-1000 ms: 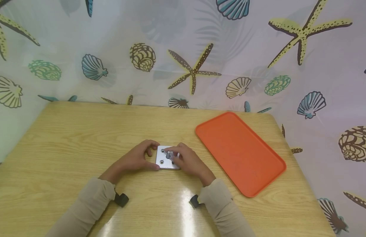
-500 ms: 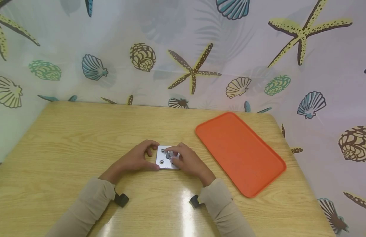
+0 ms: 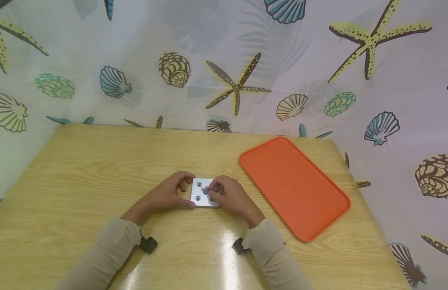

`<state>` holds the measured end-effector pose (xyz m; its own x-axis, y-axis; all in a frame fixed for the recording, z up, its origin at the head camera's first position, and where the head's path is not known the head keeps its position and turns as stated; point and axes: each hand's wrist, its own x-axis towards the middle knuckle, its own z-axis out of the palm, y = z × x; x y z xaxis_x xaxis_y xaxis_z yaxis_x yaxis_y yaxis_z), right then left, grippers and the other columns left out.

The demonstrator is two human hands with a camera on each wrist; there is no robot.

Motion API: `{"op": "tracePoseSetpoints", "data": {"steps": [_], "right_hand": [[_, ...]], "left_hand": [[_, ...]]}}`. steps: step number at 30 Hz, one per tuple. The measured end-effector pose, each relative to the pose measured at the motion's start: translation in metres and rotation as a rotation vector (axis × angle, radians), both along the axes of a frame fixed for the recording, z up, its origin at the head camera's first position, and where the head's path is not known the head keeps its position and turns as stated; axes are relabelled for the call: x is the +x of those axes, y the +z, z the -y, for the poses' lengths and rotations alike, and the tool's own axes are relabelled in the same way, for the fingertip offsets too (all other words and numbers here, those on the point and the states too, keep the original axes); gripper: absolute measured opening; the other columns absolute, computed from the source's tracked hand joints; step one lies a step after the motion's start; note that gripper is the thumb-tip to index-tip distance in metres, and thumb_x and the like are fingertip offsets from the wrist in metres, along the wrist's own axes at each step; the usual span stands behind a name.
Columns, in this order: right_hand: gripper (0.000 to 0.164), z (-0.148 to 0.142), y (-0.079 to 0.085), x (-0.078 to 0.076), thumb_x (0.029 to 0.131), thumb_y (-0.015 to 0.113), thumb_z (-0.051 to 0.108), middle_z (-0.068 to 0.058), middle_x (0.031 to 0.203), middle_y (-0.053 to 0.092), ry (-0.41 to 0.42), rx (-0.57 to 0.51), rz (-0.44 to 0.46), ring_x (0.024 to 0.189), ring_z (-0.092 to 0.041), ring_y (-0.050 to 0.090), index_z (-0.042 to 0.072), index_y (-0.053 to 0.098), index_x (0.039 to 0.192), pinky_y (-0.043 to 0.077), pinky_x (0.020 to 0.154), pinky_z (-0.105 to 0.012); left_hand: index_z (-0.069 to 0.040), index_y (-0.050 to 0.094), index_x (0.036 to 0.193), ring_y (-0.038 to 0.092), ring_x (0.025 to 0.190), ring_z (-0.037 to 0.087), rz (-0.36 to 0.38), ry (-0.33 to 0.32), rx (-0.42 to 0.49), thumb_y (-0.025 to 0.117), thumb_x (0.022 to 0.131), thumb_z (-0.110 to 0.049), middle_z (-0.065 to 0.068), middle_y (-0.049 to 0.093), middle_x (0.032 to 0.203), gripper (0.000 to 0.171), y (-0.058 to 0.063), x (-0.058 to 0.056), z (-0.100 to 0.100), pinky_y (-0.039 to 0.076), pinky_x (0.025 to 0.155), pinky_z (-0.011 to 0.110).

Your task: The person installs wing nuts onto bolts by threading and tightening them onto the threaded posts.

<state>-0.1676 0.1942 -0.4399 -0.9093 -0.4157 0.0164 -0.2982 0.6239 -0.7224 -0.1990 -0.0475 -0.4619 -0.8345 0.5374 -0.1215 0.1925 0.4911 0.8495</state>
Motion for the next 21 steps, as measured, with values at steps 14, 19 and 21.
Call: {"op": "tracePoseSetpoints", "data": {"steps": [14,19,21], "right_hand": [[0.022,-0.0017,-0.0037,-0.0029,0.094,0.067,0.011,-0.003,0.086,0.062,0.029,-0.008,0.001,0.069,-0.008,0.050,0.011,0.068,0.117,0.044,0.063,-0.020],[0.031,-0.0004,-0.0032,-0.0023,0.095,0.067,0.012,-0.002,0.086,0.060,0.063,0.044,-0.050,0.073,-0.008,0.046,0.014,0.067,0.126,0.041,0.067,-0.021],[0.028,0.0007,-0.0030,-0.0016,0.094,0.068,0.014,-0.002,0.086,0.059,0.053,0.052,-0.060,0.073,-0.008,0.046,0.014,0.068,0.123,0.041,0.067,-0.021]], "left_hand": [[-0.012,0.049,0.140,0.053,0.105,0.018,-0.010,-0.011,-0.006,0.089,0.075,-0.031,0.004,0.054,0.129,0.079,-0.0013,0.0007,0.0006,0.045,0.091,0.035],[-0.013,0.049,0.140,0.053,0.105,0.018,-0.017,-0.014,-0.005,0.089,0.075,-0.033,0.005,0.054,0.130,0.079,-0.0005,0.0006,0.0006,0.046,0.092,0.036],[-0.013,0.049,0.140,0.053,0.105,0.018,-0.019,-0.014,-0.009,0.088,0.075,-0.033,0.005,0.054,0.130,0.079,-0.0004,0.0004,0.0003,0.046,0.092,0.036]]}}
